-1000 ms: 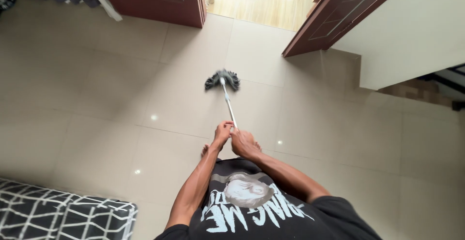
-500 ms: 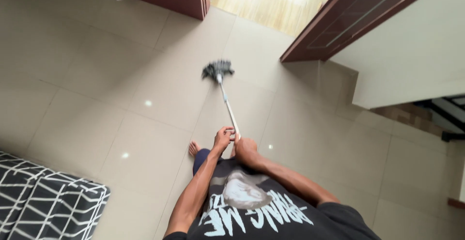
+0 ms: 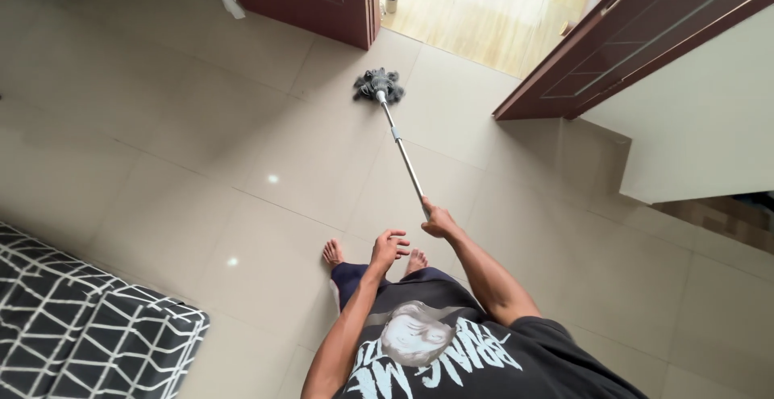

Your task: The person mops the tiled floor of a room by hand using a mop, moving the mop head back and forth across the floor surface and reaching into a doorway.

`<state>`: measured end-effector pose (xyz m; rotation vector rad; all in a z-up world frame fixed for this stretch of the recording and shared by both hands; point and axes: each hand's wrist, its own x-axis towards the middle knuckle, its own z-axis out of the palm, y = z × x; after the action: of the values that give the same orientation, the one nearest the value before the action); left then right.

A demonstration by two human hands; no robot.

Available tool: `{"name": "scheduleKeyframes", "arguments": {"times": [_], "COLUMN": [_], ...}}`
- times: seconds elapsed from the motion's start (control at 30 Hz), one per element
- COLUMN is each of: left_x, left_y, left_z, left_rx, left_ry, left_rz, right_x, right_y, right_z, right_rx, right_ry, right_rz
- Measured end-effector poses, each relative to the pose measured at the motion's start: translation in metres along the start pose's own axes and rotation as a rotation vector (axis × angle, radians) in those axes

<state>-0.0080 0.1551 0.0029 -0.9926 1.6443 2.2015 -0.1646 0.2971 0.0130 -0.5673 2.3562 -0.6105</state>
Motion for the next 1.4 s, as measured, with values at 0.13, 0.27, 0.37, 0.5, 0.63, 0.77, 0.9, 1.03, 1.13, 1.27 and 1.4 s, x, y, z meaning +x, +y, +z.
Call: {"name": "scheduleKeyframes", "arguments": {"times": [0.13,0.27,0.37,0.5,0.63,0.77,0.9,1.03,1.13,1.27,1.4], "left_x": [0.004,0.009,0.021,0.036,0.045,0.048,0.047,0.037,0.029,0.024,0.021], "left_y": [0.018,0.029,0.044,0.060,0.069,0.076,0.078,0.065,0.060,0.055,0.038], "left_z": [-0.034,-0.070,-0.094,-0.118,-0.145,-0.170,-0.189,-0.201,-0.202,-0.204,-0.197], "left_rx": [0.070,0.127,0.119,0.167,0.231,0.274,0.293,0.289,0.245,0.251,0.197], "left_ry": [0.034,0.062,0.023,-0.008,-0.026,-0.049,-0.050,-0.082,-0.090,0.000,-0.028], "left_rz": [-0.019,-0.045,-0.043,-0.012,0.005,0.020,0.004,0.006,0.004,0.012,0.008], "right_x": [-0.030,-0.080,-0.067,0.017,0.060,0.046,0.000,-0.047,-0.056,-0.006,0.062], "right_y": [-0.035,-0.095,-0.124,-0.123,-0.123,-0.144,-0.170,-0.204,-0.238,-0.252,-0.203], "right_z": [0.010,0.030,0.037,0.036,0.036,0.070,0.104,0.107,0.118,0.137,0.108], "right_rx": [-0.220,-0.382,-0.371,-0.289,-0.078,-0.072,-0.239,-0.418,-0.499,-0.348,0.032], "right_ry": [-0.154,-0.250,-0.259,-0.027,0.181,0.190,0.207,0.068,0.002,0.155,0.383], "right_rz": [0.113,0.055,0.033,0.151,0.421,0.379,0.145,0.036,-0.019,-0.003,0.141]}}
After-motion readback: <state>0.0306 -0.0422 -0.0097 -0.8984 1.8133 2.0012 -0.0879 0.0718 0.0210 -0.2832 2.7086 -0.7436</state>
